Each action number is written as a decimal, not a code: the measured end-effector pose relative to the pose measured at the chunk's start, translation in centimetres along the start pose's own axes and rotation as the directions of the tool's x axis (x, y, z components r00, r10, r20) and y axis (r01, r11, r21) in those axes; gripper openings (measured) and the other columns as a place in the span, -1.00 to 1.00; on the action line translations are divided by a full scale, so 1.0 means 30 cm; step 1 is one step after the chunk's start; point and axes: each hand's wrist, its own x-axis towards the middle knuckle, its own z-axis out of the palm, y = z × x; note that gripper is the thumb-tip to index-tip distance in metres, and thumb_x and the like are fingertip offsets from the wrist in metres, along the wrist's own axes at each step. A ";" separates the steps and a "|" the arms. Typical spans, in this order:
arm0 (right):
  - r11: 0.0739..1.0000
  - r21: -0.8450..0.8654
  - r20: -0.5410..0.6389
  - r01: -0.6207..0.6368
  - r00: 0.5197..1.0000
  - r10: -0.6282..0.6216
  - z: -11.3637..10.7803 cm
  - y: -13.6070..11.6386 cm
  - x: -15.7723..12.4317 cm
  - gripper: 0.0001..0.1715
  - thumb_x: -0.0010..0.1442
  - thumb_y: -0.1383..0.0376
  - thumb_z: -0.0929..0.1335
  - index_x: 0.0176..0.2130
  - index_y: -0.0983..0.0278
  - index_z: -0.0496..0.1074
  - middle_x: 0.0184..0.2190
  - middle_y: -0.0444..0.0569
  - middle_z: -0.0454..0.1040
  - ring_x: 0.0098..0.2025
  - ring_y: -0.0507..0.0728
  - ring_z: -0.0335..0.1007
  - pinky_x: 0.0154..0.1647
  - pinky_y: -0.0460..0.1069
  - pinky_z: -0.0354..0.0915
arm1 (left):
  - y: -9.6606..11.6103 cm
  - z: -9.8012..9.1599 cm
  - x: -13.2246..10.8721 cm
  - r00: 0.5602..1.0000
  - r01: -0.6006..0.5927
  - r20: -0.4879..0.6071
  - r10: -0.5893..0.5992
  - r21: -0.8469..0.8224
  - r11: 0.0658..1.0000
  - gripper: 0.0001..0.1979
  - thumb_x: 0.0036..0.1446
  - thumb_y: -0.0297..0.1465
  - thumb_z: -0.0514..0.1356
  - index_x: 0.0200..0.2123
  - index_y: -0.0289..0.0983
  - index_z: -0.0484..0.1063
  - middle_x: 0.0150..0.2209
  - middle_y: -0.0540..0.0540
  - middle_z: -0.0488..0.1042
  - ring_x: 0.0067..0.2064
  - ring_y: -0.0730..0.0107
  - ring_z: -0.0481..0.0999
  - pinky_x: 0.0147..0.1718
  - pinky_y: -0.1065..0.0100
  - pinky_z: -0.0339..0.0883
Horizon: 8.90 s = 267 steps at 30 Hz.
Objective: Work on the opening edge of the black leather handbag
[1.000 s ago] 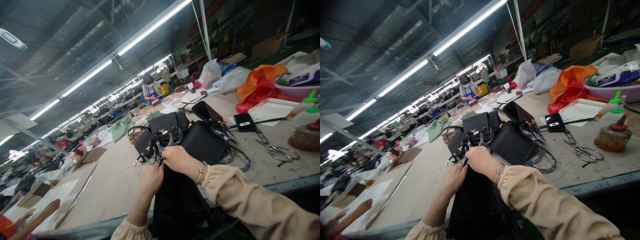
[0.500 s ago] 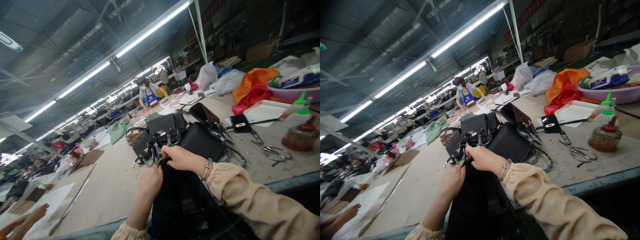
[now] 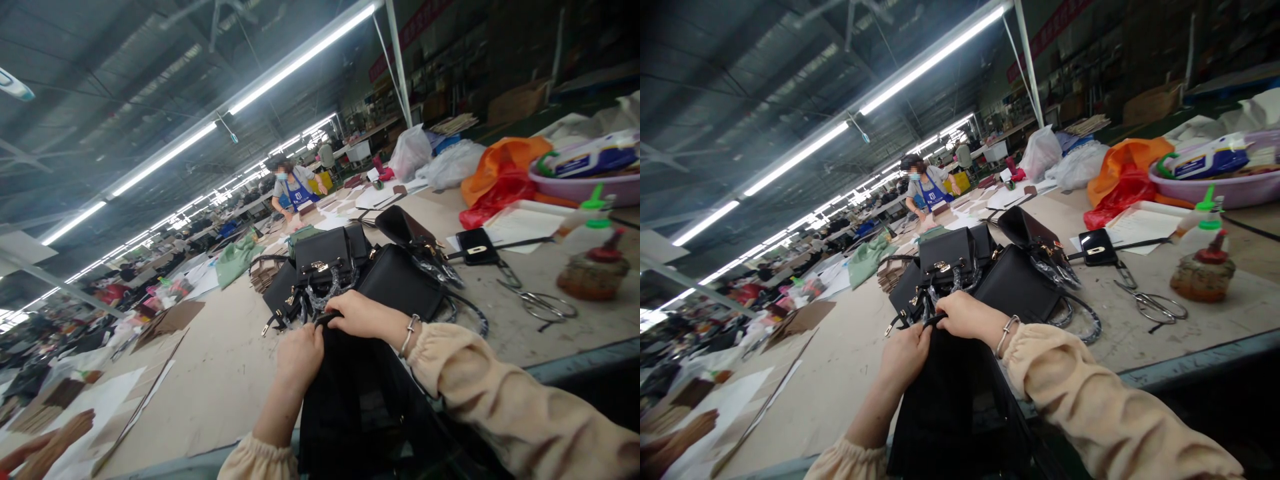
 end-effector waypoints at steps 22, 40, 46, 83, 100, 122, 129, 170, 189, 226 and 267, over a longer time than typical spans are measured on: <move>0.999 -0.035 0.083 0.009 0.997 -0.006 -0.017 -0.011 0.016 -0.81 0.02 0.37 0.37 -0.30 0.28 0.56 -0.37 -0.04 0.57 -0.32 0.07 0.44 -0.32 -0.12 0.20 | 0.026 -0.010 -0.005 1.000 -0.008 -0.018 0.009 0.040 0.999 -0.62 0.25 -0.25 -0.10 -0.30 -0.31 0.46 -0.34 -0.22 0.53 -0.27 0.14 0.54 -0.31 0.26 0.31; 1.000 -0.021 0.066 -0.007 0.998 0.008 -0.009 -0.007 0.028 -0.81 0.05 0.33 0.37 -0.29 0.27 0.57 -0.39 -0.07 0.57 -0.37 0.05 0.42 -0.37 -0.13 0.19 | 0.020 -0.010 0.020 0.999 0.011 0.042 -0.011 -0.009 1.000 -0.58 0.27 -0.23 -0.12 -0.24 -0.28 0.49 -0.28 -0.22 0.54 -0.21 0.16 0.53 -0.24 0.26 0.32; 0.998 -0.056 0.076 -0.004 0.997 0.008 -0.015 -0.005 0.023 -0.78 0.11 0.31 0.33 -0.25 0.25 0.56 -0.37 -0.08 0.57 -0.35 0.03 0.43 -0.35 -0.14 0.21 | 0.019 -0.012 0.025 0.998 0.030 0.048 -0.030 -0.013 0.999 -0.58 0.27 -0.23 -0.12 -0.24 -0.27 0.49 -0.26 -0.22 0.54 -0.20 0.17 0.52 -0.23 0.27 0.32; 0.965 -0.244 0.049 -0.099 0.992 0.115 -0.023 -0.022 0.016 -0.65 0.18 0.20 0.23 -0.32 0.26 0.56 -0.35 0.05 0.56 -0.27 0.17 0.46 -0.28 -0.05 0.25 | 0.038 0.020 0.049 0.994 0.094 -0.047 -0.097 -0.065 0.993 -0.64 0.26 -0.26 -0.09 -0.30 -0.28 0.45 -0.31 -0.22 0.53 -0.23 0.16 0.52 -0.25 0.25 0.31; 0.931 -0.342 0.043 -0.130 0.987 0.154 -0.023 -0.074 0.017 -0.61 0.15 0.15 0.25 -0.31 0.33 0.55 -0.34 0.14 0.55 -0.26 0.19 0.47 -0.30 -0.05 0.27 | 0.018 0.035 0.063 0.990 0.101 -0.082 -0.112 -0.130 0.986 -0.76 0.23 -0.28 -0.04 -0.24 -0.19 0.40 -0.32 -0.15 0.54 -0.25 0.20 0.52 -0.34 0.32 0.27; 0.871 -0.477 0.015 -0.115 0.990 0.138 -0.038 -0.102 -0.014 -0.64 0.23 0.24 0.21 -0.27 0.33 0.53 -0.28 0.17 0.53 -0.18 0.21 0.46 -0.19 -0.01 0.29 | 0.009 -0.002 0.049 0.998 -0.001 -0.070 -0.006 -0.107 0.994 -0.73 0.26 -0.26 -0.03 -0.11 -0.12 0.41 -0.23 -0.11 0.54 -0.17 0.26 0.52 -0.28 0.36 0.27; 0.872 -0.475 0.026 -0.118 0.989 0.148 -0.054 -0.066 -0.048 -0.62 0.23 0.17 0.21 -0.24 0.31 0.51 -0.30 0.12 0.54 -0.23 0.20 0.48 -0.25 -0.02 0.31 | 0.025 0.012 0.060 0.996 0.006 -0.082 -0.015 -0.102 0.995 -0.75 0.26 -0.28 -0.04 -0.19 -0.19 0.40 -0.27 -0.12 0.54 -0.20 0.26 0.52 -0.28 0.36 0.27; 0.883 -0.458 0.074 -0.103 0.985 0.154 -0.007 -0.093 0.054 -0.60 0.24 0.13 0.19 -0.22 0.26 0.52 -0.24 0.09 0.53 -0.16 0.18 0.45 -0.18 -0.02 0.28 | -0.029 0.033 0.074 0.997 0.033 -0.062 -0.041 -0.121 0.992 -0.75 0.26 -0.31 -0.05 -0.18 -0.23 0.39 -0.26 -0.16 0.53 -0.17 0.17 0.52 -0.25 0.31 0.29; 0.862 -0.489 0.059 -0.134 0.981 0.186 0.007 -0.149 0.060 -0.68 0.16 0.33 0.23 -0.24 0.39 0.52 -0.26 0.25 0.51 -0.14 0.20 0.45 -0.16 -0.01 0.29 | -0.010 0.038 0.081 0.993 0.081 -0.074 -0.090 -0.114 0.990 -0.77 0.23 -0.33 -0.03 -0.22 -0.24 0.38 -0.28 -0.17 0.53 -0.21 0.17 0.53 -0.28 0.30 0.31; 0.854 -0.491 0.026 -0.174 0.977 0.213 0.034 -0.156 0.061 -0.69 0.17 0.33 0.21 -0.26 0.35 0.51 -0.27 0.19 0.53 -0.18 0.20 0.46 -0.21 -0.02 0.31 | -0.014 0.028 0.070 0.993 0.091 -0.066 -0.101 -0.141 0.986 -0.78 0.23 -0.33 -0.04 -0.21 -0.24 0.36 -0.27 -0.20 0.53 -0.18 0.14 0.51 -0.28 0.28 0.31; 0.870 -0.432 0.018 -0.239 0.962 0.274 -0.024 -0.087 0.008 -0.62 0.25 0.15 0.18 -0.19 0.28 0.48 -0.23 0.09 0.52 -0.15 0.17 0.44 -0.16 -0.03 0.28 | -0.048 0.030 0.070 0.988 0.138 -0.045 -0.146 -0.148 0.979 -0.78 0.25 -0.33 -0.05 -0.21 -0.24 0.35 -0.23 -0.19 0.52 -0.15 0.19 0.51 -0.25 0.29 0.28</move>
